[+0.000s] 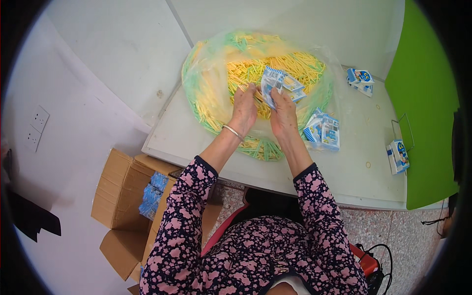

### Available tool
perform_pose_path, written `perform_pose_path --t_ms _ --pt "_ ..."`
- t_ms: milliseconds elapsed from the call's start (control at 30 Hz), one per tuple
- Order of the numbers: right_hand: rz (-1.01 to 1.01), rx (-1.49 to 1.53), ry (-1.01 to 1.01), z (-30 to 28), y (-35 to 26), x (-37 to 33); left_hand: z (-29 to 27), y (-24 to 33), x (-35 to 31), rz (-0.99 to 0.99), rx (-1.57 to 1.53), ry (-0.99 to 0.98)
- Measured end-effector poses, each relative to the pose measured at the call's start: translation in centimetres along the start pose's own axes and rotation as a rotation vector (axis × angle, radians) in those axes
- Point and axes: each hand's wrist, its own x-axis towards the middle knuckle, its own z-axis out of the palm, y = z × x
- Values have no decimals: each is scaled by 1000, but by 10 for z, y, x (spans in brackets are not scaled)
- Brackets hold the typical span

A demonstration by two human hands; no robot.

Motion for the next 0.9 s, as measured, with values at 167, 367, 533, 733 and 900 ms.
perform_pose_path --t_ms 167,367,533,733,900 --pt "-93 -331 -119 -4 -23 -1 -9 20 11 30 134 3" --pt "128 -574 -223 -18 -43 -3 2 51 15 34 53 -134" --pt "272 -679 -320 -31 -61 -4 23 76 10 2 39 -172" --pt "425 -516 -327 -22 -75 -15 33 70 -5 -34 101 -321" --pt "447 -492 -342 -28 -80 -17 37 63 -18 -61 168 -358"
